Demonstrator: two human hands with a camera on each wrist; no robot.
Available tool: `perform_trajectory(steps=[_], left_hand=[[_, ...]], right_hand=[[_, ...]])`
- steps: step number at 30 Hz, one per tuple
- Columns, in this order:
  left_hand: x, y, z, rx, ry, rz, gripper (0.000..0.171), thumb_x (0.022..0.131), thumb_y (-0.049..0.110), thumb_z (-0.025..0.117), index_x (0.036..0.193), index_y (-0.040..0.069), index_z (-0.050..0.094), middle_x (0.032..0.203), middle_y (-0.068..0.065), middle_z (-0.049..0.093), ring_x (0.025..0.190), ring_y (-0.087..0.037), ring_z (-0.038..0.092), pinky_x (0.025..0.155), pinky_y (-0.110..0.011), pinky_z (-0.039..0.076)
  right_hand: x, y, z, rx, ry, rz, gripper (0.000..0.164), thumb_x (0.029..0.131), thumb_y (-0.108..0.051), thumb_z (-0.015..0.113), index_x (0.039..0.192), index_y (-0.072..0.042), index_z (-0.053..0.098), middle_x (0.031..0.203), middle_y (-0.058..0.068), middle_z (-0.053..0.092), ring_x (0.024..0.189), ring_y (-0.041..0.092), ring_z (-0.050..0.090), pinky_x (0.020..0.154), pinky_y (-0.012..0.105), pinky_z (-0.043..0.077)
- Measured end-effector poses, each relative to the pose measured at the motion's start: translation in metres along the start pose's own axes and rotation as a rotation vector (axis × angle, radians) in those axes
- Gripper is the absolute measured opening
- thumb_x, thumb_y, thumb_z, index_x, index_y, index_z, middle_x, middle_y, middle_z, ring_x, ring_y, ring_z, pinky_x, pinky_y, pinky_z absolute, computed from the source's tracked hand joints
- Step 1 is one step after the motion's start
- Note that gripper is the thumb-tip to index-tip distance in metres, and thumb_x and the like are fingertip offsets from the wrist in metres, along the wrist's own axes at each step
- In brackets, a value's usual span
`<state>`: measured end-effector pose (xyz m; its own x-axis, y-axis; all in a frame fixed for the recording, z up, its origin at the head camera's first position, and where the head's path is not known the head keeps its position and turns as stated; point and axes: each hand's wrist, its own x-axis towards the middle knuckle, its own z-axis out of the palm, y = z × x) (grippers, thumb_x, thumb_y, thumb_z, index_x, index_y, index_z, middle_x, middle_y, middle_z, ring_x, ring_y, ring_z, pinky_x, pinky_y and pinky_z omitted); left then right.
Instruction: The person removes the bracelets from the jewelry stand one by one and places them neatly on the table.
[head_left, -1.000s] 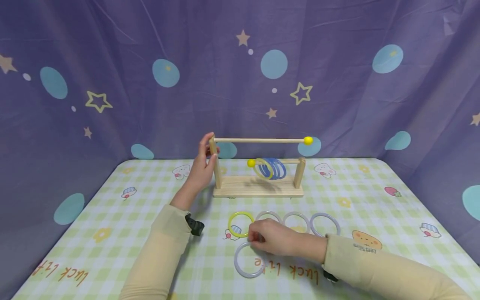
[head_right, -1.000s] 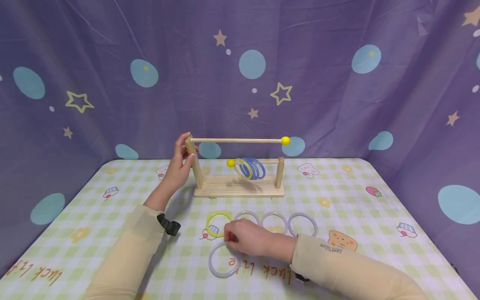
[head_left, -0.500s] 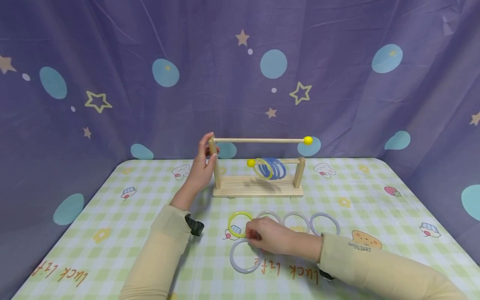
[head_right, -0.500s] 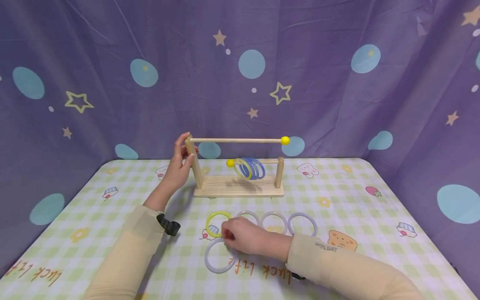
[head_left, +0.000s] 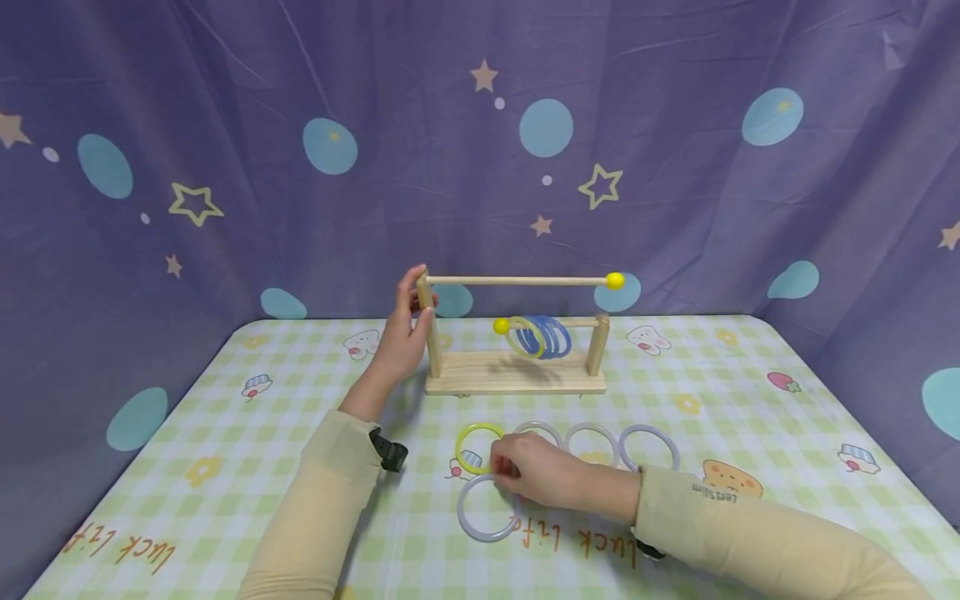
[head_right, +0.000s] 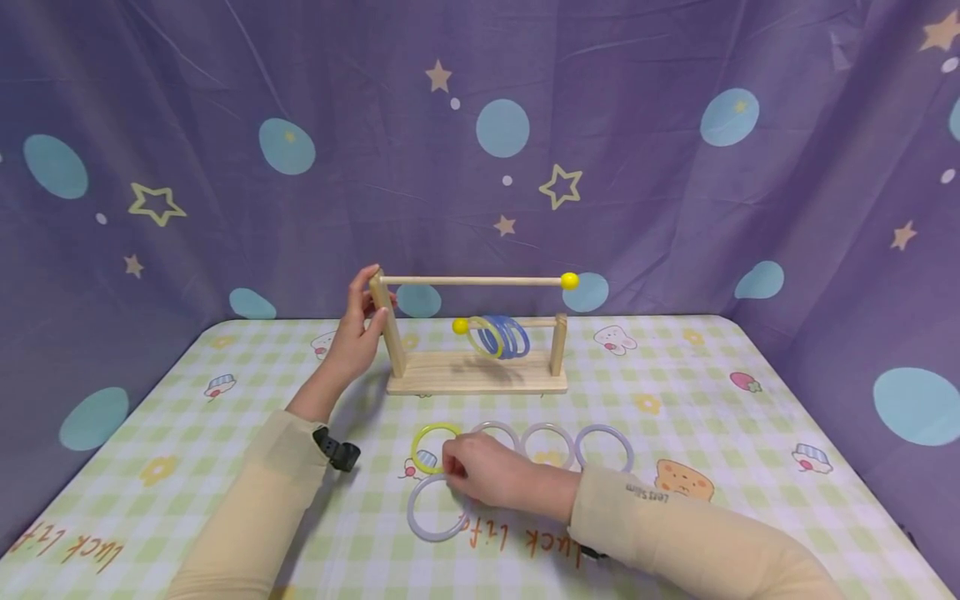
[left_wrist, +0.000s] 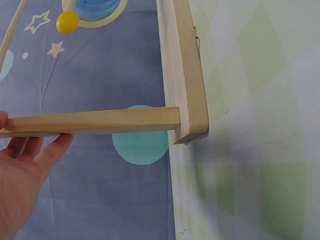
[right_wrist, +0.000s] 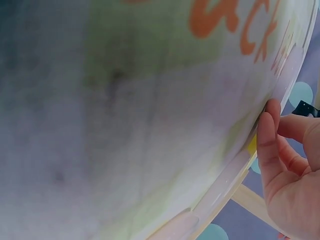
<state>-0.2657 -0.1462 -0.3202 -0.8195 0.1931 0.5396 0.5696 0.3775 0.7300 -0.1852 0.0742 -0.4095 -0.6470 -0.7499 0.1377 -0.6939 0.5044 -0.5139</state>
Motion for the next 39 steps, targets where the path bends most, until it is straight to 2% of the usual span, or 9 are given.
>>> perform_trajectory(steps=[9,14,17,23,31,35,39], left_hand=[[0.0,-0.001,0.0,-0.001,-0.004,0.01,0.051,0.1,-0.007,0.04,0.146,0.004,0.021,0.119,-0.033,0.052,0.112,-0.047,0.051,0.093,-0.055,0.043],[0.0,0.0,0.0,-0.005,-0.004,0.009,0.05,0.1,-0.007,0.04,0.146,0.004,0.021,0.12,-0.033,0.052,0.113,-0.048,0.05,0.092,-0.056,0.043],[0.001,0.001,0.0,-0.006,-0.004,0.01,0.051,0.1,-0.007,0.04,0.146,0.004,0.021,0.12,-0.033,0.052,0.113,-0.048,0.05,0.092,-0.056,0.044],[0.0,0.001,-0.001,-0.008,-0.009,0.007,0.051,0.1,-0.007,0.04,0.146,0.004,0.021,0.119,-0.033,0.052,0.113,-0.047,0.051,0.093,-0.055,0.043],[-0.001,0.0,0.0,-0.004,-0.012,0.012,0.051,0.1,-0.007,0.04,0.146,0.004,0.02,0.12,-0.033,0.052,0.113,-0.047,0.051,0.093,-0.056,0.043],[0.0,0.0,0.0,-0.011,-0.011,0.007,0.051,0.1,-0.007,0.04,0.147,0.005,0.02,0.12,-0.033,0.052,0.113,-0.046,0.051,0.093,-0.056,0.043],[0.0,-0.001,0.0,-0.012,-0.008,0.009,0.051,0.101,-0.007,0.039,0.146,0.005,0.021,0.119,-0.033,0.052,0.112,-0.045,0.051,0.093,-0.055,0.043]], right_hand=[[0.0,-0.001,-0.006,0.026,0.04,-0.008,0.013,0.086,-0.005,0.072,0.082,-0.013,0.062,0.072,-0.012,0.054,0.062,-0.002,0.05,0.059,0.016,0.045],[0.0,0.002,-0.019,0.07,0.082,0.018,0.014,0.087,-0.004,0.069,0.082,-0.013,0.061,0.075,-0.009,0.056,0.06,0.0,0.052,0.057,0.018,0.047],[0.0,0.007,-0.03,0.056,0.125,0.044,0.014,0.087,-0.005,0.07,0.083,-0.014,0.06,0.077,-0.009,0.056,0.058,0.001,0.05,0.056,0.021,0.047],[0.003,0.023,-0.051,-0.029,0.255,0.094,0.009,0.087,-0.011,0.072,0.092,-0.01,0.065,0.084,-0.005,0.063,0.061,0.003,0.051,0.058,0.022,0.047],[0.004,0.047,-0.07,0.026,0.421,0.234,0.019,0.088,-0.009,0.071,0.105,-0.003,0.066,0.094,0.005,0.069,0.066,0.013,0.061,0.063,0.029,0.052],[0.003,0.053,-0.075,0.073,0.453,0.269,0.028,0.09,-0.009,0.069,0.115,0.0,0.064,0.102,0.01,0.069,0.071,0.019,0.065,0.065,0.032,0.054],[0.003,0.057,-0.077,0.102,0.443,0.284,0.032,0.092,-0.009,0.067,0.122,0.001,0.062,0.106,0.013,0.068,0.074,0.02,0.066,0.065,0.031,0.054]])
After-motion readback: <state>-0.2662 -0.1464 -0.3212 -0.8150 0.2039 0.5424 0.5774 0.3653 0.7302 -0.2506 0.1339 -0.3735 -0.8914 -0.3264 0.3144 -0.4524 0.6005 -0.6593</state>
